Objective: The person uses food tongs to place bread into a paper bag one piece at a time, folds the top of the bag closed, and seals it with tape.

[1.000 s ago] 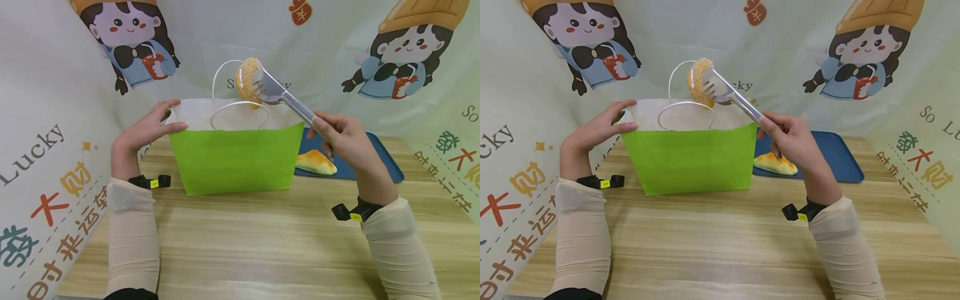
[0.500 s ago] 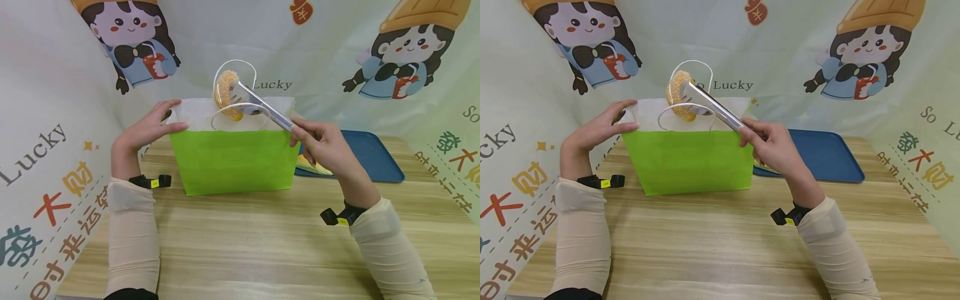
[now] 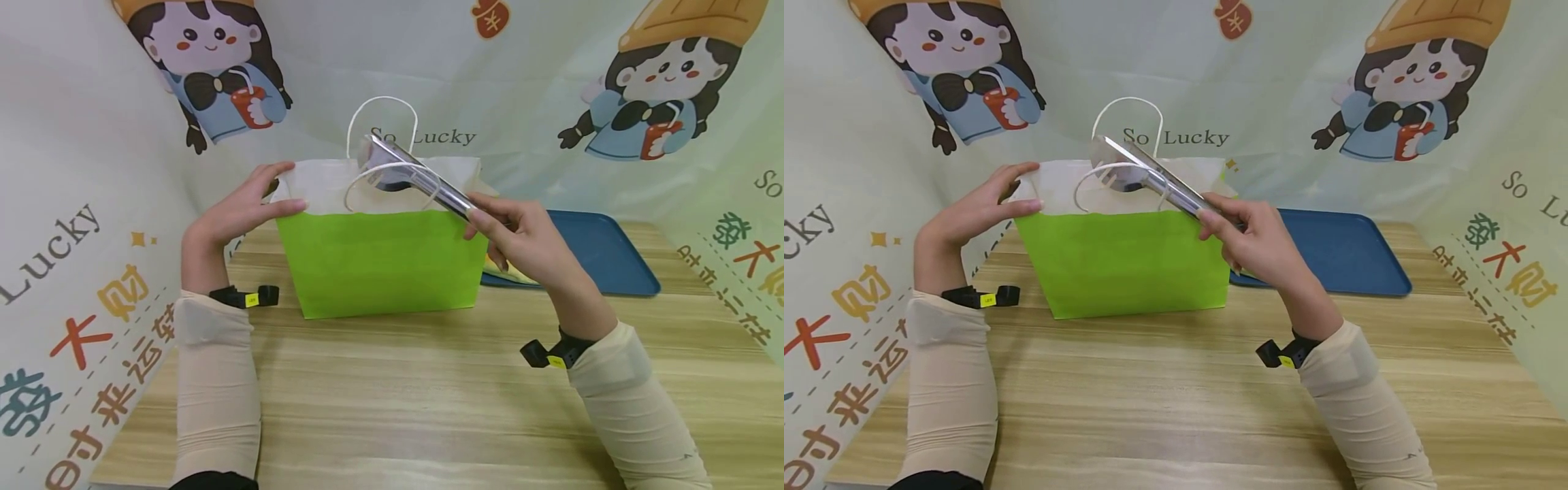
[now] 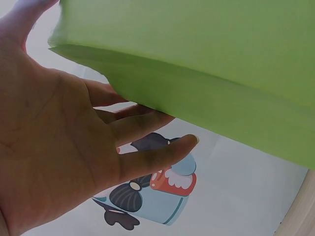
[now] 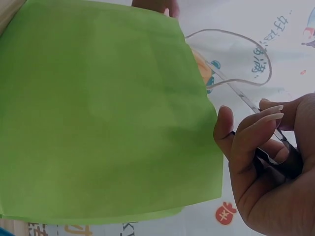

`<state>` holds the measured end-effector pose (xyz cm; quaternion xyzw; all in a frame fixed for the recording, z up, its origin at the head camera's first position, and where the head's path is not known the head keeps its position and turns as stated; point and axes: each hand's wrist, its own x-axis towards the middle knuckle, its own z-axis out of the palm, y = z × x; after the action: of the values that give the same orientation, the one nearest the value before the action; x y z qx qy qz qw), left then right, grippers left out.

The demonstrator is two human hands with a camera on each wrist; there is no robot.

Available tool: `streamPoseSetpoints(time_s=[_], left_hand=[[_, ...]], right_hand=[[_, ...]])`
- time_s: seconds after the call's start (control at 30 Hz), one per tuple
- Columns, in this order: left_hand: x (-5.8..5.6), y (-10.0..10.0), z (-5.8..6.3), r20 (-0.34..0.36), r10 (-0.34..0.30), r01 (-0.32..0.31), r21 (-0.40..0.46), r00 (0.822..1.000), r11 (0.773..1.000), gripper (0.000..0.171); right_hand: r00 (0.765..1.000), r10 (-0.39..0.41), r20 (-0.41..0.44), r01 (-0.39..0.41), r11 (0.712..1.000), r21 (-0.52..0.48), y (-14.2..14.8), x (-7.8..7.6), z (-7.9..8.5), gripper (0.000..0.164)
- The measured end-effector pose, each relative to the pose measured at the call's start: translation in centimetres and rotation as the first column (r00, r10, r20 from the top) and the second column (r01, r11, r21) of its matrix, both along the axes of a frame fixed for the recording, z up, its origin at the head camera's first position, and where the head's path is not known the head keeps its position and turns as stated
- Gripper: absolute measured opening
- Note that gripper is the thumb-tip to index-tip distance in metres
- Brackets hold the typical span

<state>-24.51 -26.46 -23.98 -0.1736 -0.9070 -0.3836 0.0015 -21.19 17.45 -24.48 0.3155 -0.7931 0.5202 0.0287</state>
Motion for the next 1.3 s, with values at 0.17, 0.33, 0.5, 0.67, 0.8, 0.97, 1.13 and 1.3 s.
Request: streamPoseSetpoints(time_s=[0.17, 0.33, 0.5, 0.67, 0.8, 0.97, 1.13, 1.3], left_hand=[[0.1, 0.0, 0.0, -0.001, -0.003, 0.003, 0.006, 1.000, 1.000, 0.092], [0.1, -0.1, 0.0, -0.003, -0.006, 0.006, 0.008, 1.000, 1.000, 0.092], [0.1, 0.0, 0.0, -0.004, 0.000, 0.000, 0.006, 1.000, 1.000, 0.091], [0.1, 0.1, 0.0, 0.005, 0.003, -0.003, 0.010, 1.000, 1.000, 0.091], [0.1, 0.1, 0.0, 0.014, 0.010, -0.010, 0.012, 1.000, 1.000, 0.090], [0.0, 0.2, -0.1, 0.019, 0.013, -0.013, 0.018, 1.000, 1.000, 0.090], [-0.1, 0.2, -0.1, 0.020, 0.012, -0.013, 0.022, 1.000, 1.000, 0.090], [0.0, 0.2, -0.1, 0.016, -0.001, 0.000, 0.022, 1.000, 1.000, 0.088]], right_hand=[[1.000, -0.019, 0.007, 0.019, 1.000, -0.005, 0.4, 0.1, 0.2, 0.043], [0.999, -0.046, 0.021, 0.046, 0.998, -0.033, 1.6, 0.3, 0.9, 0.045], [0.999, -0.045, 0.020, 0.047, 0.992, -0.117, 3.3, 0.7, 1.7, 0.044], [1.000, 0.001, 0.004, 0.000, 0.972, -0.235, 5.2, 0.6, 2.2, 0.039], [1.000, 0.020, -0.006, -0.021, 0.965, -0.261, 6.7, 0.7, 2.7, 0.034], [0.999, -0.044, -0.017, 0.036, 0.942, -0.334, 8.7, 1.1, 3.4, 0.031], [0.975, -0.223, -0.014, 0.210, 0.935, -0.286, 10.8, 1.0, 3.8, 0.031], [0.885, -0.463, -0.039, 0.463, 0.886, -0.017, 12.7, 0.3, 3.7, 0.047]])
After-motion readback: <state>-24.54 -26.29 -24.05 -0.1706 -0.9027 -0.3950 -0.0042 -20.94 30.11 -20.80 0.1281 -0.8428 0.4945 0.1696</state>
